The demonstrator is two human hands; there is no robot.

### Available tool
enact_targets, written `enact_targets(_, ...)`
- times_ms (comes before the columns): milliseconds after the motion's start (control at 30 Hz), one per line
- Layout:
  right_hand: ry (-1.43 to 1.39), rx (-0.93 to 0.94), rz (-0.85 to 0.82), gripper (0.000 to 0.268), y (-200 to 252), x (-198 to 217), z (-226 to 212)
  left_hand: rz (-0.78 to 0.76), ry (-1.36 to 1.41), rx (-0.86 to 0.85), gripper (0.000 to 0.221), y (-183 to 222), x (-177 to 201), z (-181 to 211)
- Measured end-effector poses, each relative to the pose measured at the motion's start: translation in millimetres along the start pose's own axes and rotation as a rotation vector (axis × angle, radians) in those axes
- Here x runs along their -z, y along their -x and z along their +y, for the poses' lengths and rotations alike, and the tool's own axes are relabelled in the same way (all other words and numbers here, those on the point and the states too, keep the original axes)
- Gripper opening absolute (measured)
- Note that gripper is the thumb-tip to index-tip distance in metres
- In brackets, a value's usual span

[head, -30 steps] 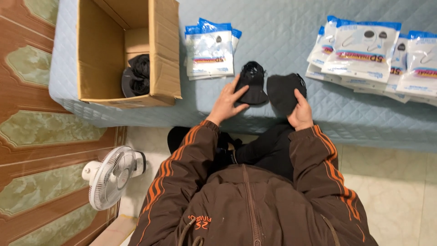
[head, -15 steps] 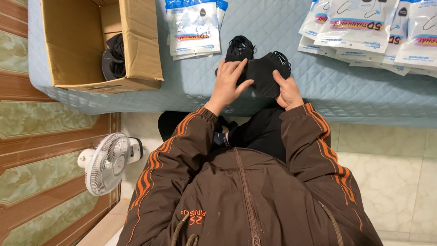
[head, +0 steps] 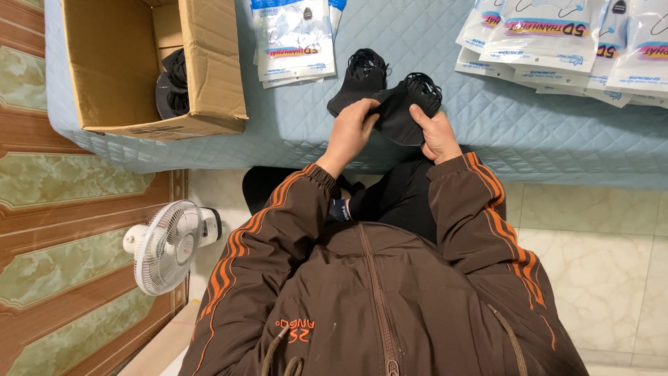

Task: The person is taking black fabric masks out of a cardboard box, unfolding them, and inspecting them individually for quality control.

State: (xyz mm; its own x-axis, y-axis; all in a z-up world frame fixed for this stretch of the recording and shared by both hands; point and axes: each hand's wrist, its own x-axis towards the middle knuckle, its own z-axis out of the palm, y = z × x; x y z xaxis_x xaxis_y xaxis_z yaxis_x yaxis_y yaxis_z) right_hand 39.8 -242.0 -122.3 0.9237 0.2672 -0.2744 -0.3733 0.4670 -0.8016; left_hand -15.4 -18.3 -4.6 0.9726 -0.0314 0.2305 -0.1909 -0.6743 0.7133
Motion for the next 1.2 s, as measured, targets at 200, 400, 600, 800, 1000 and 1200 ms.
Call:
enact_targets(200,-0.064,-0.028,-0.013,0.036,-1.0,2.5,-2.7,-0.025,0.233,0.137,0.019,-6.3,13.6,-1.4)
enact_targets(400,-0.139,0.000,0.062,0.035,-0.9,0.8,-9.1,0.130,0.551,0.202,0.022,-19.3,31.4,-7.3)
enact_targets(600,-0.239,0.068,0.131,0.029,14.5,-32.3,-53.3,0.224,0.806,0.410,0.027,-18.7,23.5,-51.1)
enact_targets(800,-0.270,0.057,0.154,0.030,15.8,-34.7,-52.8,0.101,0.461,0.527,0.036,0.5,10.6,-88.7)
enact_targets(1000,-0.236,0.024,0.133,0.032,22.7,-47.9,-54.7,0.060,0.204,0.496,0.038,-0.5,7.6,-102.7)
enact_targets(1200,-0.237,0.012,0.102,0.032,22.0,-43.4,-50.5,0.247,-0.166,0.148,0.055,-7.3,14.8,-65.4)
